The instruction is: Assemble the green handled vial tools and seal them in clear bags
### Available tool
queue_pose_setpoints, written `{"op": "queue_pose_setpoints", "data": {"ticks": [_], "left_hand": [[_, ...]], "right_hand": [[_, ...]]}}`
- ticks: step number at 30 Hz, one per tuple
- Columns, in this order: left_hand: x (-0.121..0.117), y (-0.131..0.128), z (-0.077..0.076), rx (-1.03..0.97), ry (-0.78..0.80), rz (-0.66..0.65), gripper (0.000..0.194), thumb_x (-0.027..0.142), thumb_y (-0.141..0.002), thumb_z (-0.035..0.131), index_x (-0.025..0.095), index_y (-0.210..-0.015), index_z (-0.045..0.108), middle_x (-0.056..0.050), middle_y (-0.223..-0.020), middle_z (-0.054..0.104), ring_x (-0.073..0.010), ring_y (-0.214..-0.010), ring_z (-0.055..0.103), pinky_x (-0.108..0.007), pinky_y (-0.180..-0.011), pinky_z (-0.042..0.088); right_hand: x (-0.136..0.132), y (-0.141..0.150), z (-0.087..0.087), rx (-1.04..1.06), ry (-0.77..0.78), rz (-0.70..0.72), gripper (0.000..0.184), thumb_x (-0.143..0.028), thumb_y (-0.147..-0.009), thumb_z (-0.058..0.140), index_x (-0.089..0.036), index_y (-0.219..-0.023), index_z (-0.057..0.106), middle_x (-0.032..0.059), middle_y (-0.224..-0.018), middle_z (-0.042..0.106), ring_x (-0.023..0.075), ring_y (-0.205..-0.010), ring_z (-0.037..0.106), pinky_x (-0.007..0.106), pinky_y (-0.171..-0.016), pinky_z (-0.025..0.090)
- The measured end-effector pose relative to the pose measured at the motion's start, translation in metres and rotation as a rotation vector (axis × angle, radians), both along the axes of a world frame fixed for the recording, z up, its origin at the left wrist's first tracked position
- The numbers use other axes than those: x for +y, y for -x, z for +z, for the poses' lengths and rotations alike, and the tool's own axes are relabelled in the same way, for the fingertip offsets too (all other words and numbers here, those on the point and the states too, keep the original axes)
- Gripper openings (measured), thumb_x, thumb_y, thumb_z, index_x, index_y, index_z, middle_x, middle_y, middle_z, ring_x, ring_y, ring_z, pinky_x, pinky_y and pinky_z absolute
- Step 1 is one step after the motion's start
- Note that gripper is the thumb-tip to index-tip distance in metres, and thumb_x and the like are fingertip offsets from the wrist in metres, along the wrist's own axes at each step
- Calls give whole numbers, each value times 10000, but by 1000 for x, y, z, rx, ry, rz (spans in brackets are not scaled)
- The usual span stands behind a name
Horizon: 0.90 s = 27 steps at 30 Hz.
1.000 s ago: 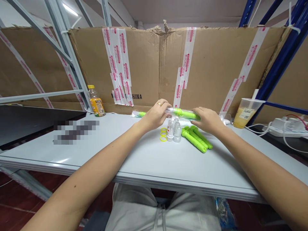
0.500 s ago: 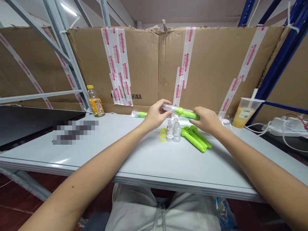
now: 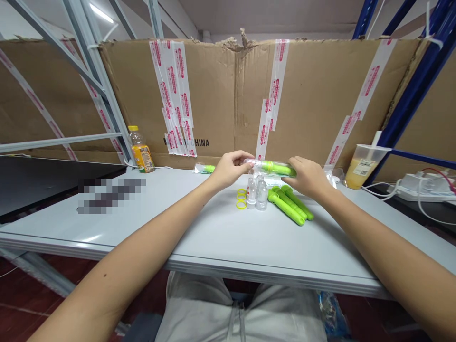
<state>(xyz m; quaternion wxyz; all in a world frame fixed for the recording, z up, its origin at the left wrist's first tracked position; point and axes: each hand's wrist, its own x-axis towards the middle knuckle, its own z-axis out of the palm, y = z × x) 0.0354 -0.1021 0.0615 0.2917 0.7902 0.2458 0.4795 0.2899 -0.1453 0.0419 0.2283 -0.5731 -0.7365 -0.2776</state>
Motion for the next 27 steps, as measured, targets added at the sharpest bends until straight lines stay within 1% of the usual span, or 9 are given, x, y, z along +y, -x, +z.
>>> {"op": "queue_pose_setpoints", "data": {"ticks": [3, 8, 11, 13, 16, 20, 22, 25, 27], "left_hand": [[1, 2, 3, 12, 11, -26, 235, 196, -751, 702, 137, -978, 683, -74, -938, 720, -150, -787, 650, -319, -727, 540], [6, 9, 6, 82, -43, 64, 198, 285, -807, 678, 143, -942, 707, -64, -877, 716, -141, -747, 619, -300, -677, 498], [8, 10, 3, 106, -74, 31, 210, 287, -802, 692, 153, -963, 708, -61, -876, 714, -143, -742, 615, -306, -682, 495], [8, 9, 0, 108, -114, 13, 227, 246, -774, 718, 158, -982, 705, -59, -894, 711, -145, -761, 619, -308, -703, 497], [5, 6, -1, 129, -214, 42, 219, 207, -757, 729, 164, -971, 710, -54, -932, 696, -135, -776, 605, -301, -723, 489], [1, 3, -1, 146, -303, 70, 205, 223, -765, 734, 179, -964, 709, -44, -946, 674, -125, -780, 588, -299, -741, 490], [2, 2, -2, 116, -256, 47, 224, 250, -756, 753, 170, -956, 693, -44, -932, 673, -130, -785, 593, -305, -744, 502], [5, 2, -3, 30, -104, -13, 307, 273, -718, 797, 148, -964, 662, -45, -888, 677, -141, -792, 611, -317, -748, 522], [7, 3, -2, -9, -17, -55, 315, 273, -729, 791, 139, -980, 655, -52, -883, 687, -148, -797, 628, -331, -755, 535]], "right_hand": [[1, -1, 0, -26, -27, -18, 167, -333, -791, 620, -202, -878, 564, 89, -885, 644, 246, -799, 568, 318, -638, 304], [1, -2, 2, -86, -111, -50, 132, -289, -787, 608, -191, -853, 549, 125, -877, 630, 264, -800, 540, 336, -670, 299], [1, -2, 2, -91, -115, -40, 123, -282, -785, 601, -193, -844, 540, 126, -870, 625, 263, -793, 530, 339, -669, 293], [2, -2, 1, -84, -113, -29, 128, -293, -785, 604, -199, -835, 534, 118, -856, 621, 260, -784, 525, 335, -660, 291], [2, 0, 0, -76, -123, -3, 151, -324, -795, 614, -206, -838, 530, 106, -845, 621, 253, -767, 522, 330, -652, 291], [1, 3, -1, -80, -112, 14, 178, -348, -806, 629, -207, -843, 525, 106, -858, 628, 250, -764, 530, 327, -649, 293], [0, 4, 0, -83, -103, 10, 184, -346, -804, 636, -205, -842, 523, 106, -862, 630, 251, -772, 537, 327, -651, 295], [0, 5, 0, -73, -106, 1, 182, -336, -798, 639, -205, -844, 521, 102, -868, 631, 248, -771, 541, 325, -654, 296], [0, 5, 0, -56, -109, 1, 172, -331, -798, 632, -209, -841, 517, 97, -864, 630, 246, -769, 542, 323, -651, 294]]}}
